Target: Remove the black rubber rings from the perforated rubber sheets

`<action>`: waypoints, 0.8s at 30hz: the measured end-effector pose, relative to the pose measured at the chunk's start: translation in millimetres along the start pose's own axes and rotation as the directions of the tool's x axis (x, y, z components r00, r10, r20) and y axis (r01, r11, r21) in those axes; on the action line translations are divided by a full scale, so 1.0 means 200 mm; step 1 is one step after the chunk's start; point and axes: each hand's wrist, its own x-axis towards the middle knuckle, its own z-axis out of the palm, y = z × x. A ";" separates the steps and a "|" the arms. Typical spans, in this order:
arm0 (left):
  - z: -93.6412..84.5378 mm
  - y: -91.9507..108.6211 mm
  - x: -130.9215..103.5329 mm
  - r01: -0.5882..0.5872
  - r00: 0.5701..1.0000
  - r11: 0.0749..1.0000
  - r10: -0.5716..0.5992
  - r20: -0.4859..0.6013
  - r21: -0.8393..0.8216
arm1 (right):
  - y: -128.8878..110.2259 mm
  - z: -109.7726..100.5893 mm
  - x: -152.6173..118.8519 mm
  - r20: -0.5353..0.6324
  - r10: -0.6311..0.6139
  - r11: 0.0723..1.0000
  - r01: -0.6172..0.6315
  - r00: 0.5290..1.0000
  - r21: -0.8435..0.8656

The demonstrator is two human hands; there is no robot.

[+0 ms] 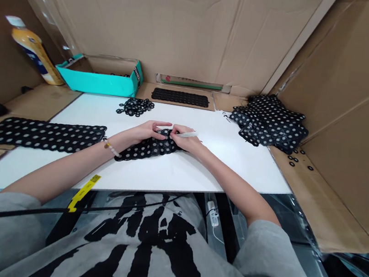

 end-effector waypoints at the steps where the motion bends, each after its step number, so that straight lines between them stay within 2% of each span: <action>1: -0.01 0.01 0.00 -0.001 1.000 1.000 0.001 0.021 0.013 | -0.01 -0.01 0.00 -0.006 -0.005 1.000 0.005 1.000 -0.004; 5: -0.04 0.03 0.00 -0.031 0.996 0.994 0.022 0.092 0.107 | -0.03 -0.09 0.00 0.034 -0.039 0.996 0.036 0.999 0.082; 8: -0.05 0.02 0.00 -0.060 0.998 0.975 0.051 0.049 0.213 | -0.03 -0.17 -0.01 0.124 0.018 0.995 -0.030 0.992 0.096; 11: -0.05 -0.01 0.02 -0.093 0.996 0.968 0.089 0.027 0.233 | -0.01 -0.21 -0.01 0.194 0.073 0.981 -0.105 0.978 0.162; 15: -0.04 -0.05 0.05 -0.140 0.990 0.964 0.134 0.041 0.224 | 0.00 -0.14 0.00 0.180 0.045 0.948 -0.099 0.983 0.304; 20: -0.02 -0.06 0.05 -0.181 0.983 0.960 0.181 0.023 0.212 | 0.02 -0.06 0.01 0.028 0.044 0.974 -0.050 0.999 0.219; 24: -0.01 -0.05 0.03 -0.154 0.988 0.968 0.154 0.016 0.197 | 0.02 -0.05 0.00 0.026 0.037 0.976 -0.042 0.999 0.213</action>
